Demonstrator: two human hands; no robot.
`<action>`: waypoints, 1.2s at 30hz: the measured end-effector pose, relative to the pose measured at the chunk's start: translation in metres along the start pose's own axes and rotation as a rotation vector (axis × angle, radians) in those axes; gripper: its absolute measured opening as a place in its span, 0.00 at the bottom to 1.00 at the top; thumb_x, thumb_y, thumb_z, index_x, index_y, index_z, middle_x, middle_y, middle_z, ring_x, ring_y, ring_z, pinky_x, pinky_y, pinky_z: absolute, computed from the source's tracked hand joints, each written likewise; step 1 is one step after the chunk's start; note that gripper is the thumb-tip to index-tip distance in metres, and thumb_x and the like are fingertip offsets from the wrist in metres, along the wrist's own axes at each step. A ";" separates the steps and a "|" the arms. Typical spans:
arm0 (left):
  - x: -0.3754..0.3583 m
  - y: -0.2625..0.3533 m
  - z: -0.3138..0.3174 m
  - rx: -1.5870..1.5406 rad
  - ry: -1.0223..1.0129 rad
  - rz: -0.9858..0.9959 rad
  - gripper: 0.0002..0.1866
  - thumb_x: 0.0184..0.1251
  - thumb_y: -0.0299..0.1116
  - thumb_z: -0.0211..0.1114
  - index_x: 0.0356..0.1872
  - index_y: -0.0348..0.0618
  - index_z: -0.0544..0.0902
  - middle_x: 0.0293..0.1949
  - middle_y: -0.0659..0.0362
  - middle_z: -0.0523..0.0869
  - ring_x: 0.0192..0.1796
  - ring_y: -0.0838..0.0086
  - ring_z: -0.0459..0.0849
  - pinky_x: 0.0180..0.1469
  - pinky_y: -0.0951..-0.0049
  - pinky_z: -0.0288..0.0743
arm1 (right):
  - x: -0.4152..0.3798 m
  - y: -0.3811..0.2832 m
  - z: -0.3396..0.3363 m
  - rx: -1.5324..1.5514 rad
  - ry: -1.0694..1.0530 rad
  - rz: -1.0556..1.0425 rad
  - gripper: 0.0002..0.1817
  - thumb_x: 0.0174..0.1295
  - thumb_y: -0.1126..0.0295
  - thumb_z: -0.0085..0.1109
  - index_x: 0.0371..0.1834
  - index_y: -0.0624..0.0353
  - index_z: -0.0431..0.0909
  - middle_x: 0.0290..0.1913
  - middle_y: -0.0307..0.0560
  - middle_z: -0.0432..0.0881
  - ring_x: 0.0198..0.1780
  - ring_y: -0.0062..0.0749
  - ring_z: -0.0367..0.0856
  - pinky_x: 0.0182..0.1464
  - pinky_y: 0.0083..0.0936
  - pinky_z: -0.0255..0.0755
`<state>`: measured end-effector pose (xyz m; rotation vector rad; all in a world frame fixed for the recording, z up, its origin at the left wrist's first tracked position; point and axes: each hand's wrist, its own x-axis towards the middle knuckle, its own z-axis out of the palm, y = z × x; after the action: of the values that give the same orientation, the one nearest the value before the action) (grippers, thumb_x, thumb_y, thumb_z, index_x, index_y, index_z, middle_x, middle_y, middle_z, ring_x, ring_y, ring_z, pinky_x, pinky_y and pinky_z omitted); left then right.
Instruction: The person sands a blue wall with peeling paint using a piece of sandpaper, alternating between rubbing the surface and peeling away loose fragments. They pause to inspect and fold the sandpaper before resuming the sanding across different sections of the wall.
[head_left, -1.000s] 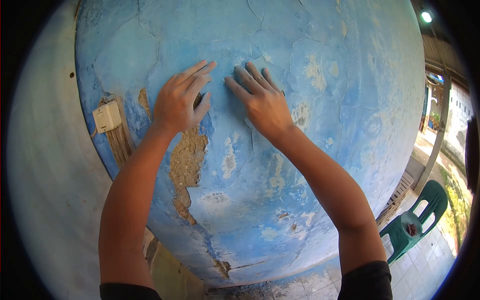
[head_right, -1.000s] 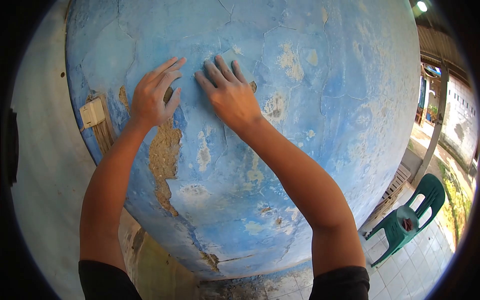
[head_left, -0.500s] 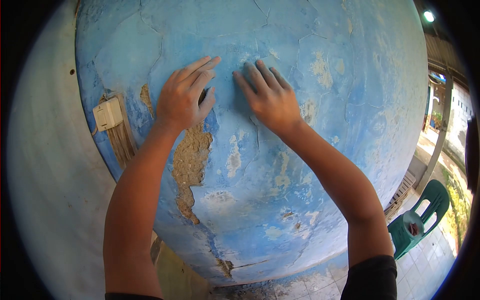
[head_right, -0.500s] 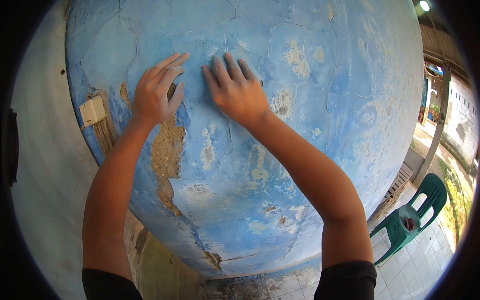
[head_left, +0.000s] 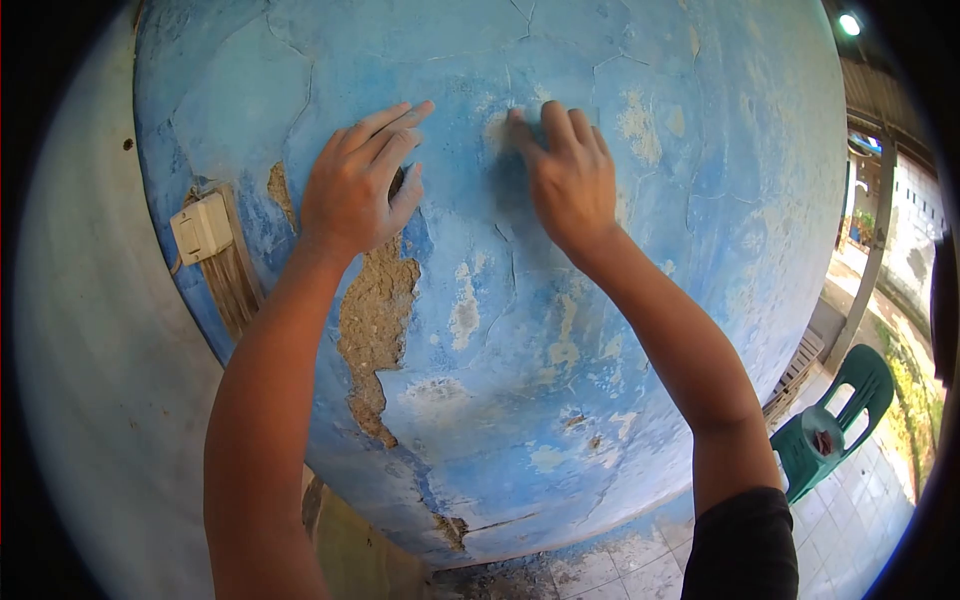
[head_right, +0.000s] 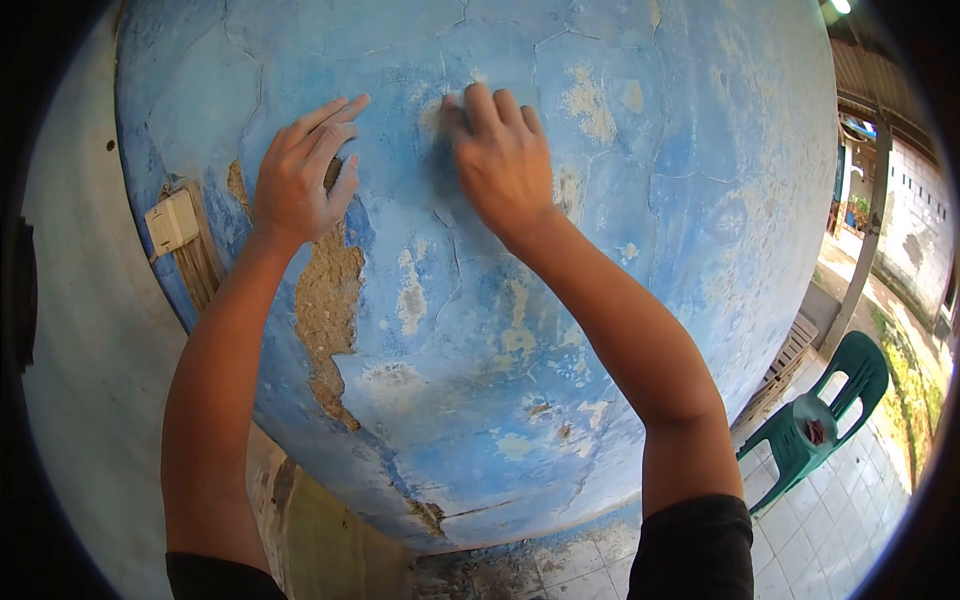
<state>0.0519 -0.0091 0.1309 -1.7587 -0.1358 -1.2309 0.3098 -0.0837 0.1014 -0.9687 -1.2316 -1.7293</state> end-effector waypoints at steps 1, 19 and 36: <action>0.000 0.000 0.001 -0.002 0.002 0.003 0.12 0.66 0.28 0.72 0.50 0.43 0.85 0.73 0.62 0.88 0.75 0.66 0.82 0.65 0.59 0.81 | -0.004 -0.006 0.000 0.041 -0.019 -0.067 0.14 0.69 0.73 0.67 0.55 0.56 0.92 0.46 0.38 0.77 0.47 0.33 0.77 0.44 0.31 0.72; 0.001 -0.001 -0.011 -0.032 -0.168 -0.001 0.27 0.69 0.41 0.75 0.67 0.52 0.81 0.83 0.62 0.78 0.79 0.58 0.75 0.76 0.53 0.70 | 0.001 0.003 0.006 0.018 0.067 0.027 0.09 0.69 0.73 0.68 0.49 0.58 0.93 0.44 0.36 0.77 0.45 0.32 0.76 0.46 0.32 0.70; 0.000 0.002 -0.010 -0.004 -0.157 -0.002 0.27 0.67 0.41 0.78 0.65 0.53 0.82 0.82 0.64 0.78 0.78 0.59 0.75 0.76 0.53 0.70 | 0.006 0.027 0.004 -0.049 0.053 -0.264 0.14 0.58 0.73 0.70 0.47 0.61 0.92 0.49 0.34 0.79 0.47 0.31 0.76 0.46 0.32 0.70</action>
<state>0.0461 -0.0168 0.1300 -1.8581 -0.2263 -1.0941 0.3323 -0.0865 0.1174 -0.8107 -1.3352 -1.9840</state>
